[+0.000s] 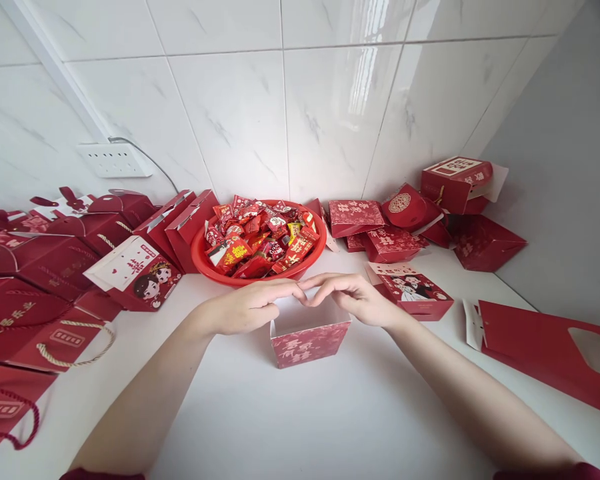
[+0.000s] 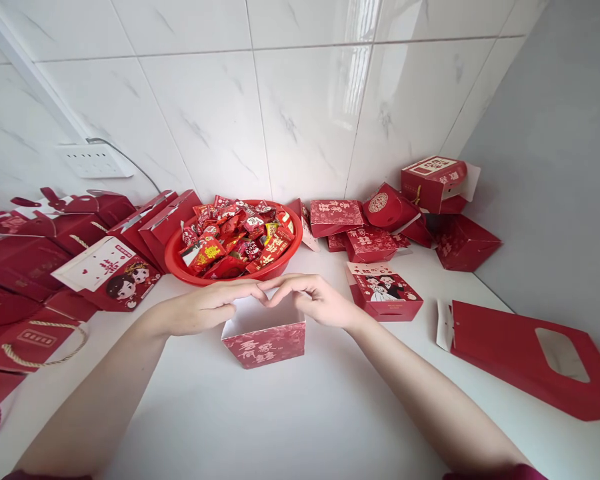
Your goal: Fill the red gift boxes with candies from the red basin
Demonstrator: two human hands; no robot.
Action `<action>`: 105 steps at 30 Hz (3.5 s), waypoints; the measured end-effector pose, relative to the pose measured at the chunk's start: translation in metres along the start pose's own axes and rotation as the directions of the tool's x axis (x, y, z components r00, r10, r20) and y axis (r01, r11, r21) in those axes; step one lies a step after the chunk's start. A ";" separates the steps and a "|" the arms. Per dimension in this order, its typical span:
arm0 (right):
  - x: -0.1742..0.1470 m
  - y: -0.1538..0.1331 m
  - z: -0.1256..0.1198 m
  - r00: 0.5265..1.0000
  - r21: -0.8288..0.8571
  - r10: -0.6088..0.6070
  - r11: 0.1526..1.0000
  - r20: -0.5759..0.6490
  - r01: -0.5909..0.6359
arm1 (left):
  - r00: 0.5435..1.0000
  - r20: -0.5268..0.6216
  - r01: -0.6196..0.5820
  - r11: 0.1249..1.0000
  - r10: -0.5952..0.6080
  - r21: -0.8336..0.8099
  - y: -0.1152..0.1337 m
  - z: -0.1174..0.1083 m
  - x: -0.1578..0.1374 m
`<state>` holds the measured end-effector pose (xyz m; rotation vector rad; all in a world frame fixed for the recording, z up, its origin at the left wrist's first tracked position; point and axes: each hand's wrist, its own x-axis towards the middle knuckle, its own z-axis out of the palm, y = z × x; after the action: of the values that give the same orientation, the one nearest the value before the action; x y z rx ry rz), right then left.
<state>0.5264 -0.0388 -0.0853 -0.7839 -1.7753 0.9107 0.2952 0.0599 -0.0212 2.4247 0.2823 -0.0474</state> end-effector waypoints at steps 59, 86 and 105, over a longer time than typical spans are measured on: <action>0.002 0.022 0.019 0.972 0.073 -0.047 0.995 -0.228 0.065 | 0.764 -0.622 0.365 0.910 -0.174 0.194 -0.022 -0.049 -0.041; 0.002 0.021 0.017 0.974 0.055 -0.029 0.998 -0.227 0.043 | 0.697 -0.648 0.595 0.752 -0.307 0.283 -0.080 -0.050 -0.032; 0.002 0.023 0.019 0.972 0.082 -0.006 0.996 -0.237 0.026 | 0.251 -0.968 0.662 0.735 -0.028 0.150 -0.052 -0.056 -0.039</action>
<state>0.5104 -0.0294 -0.1087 -0.7876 -1.5234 0.8394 0.2438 0.1275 -0.0075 2.5420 1.6047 1.3318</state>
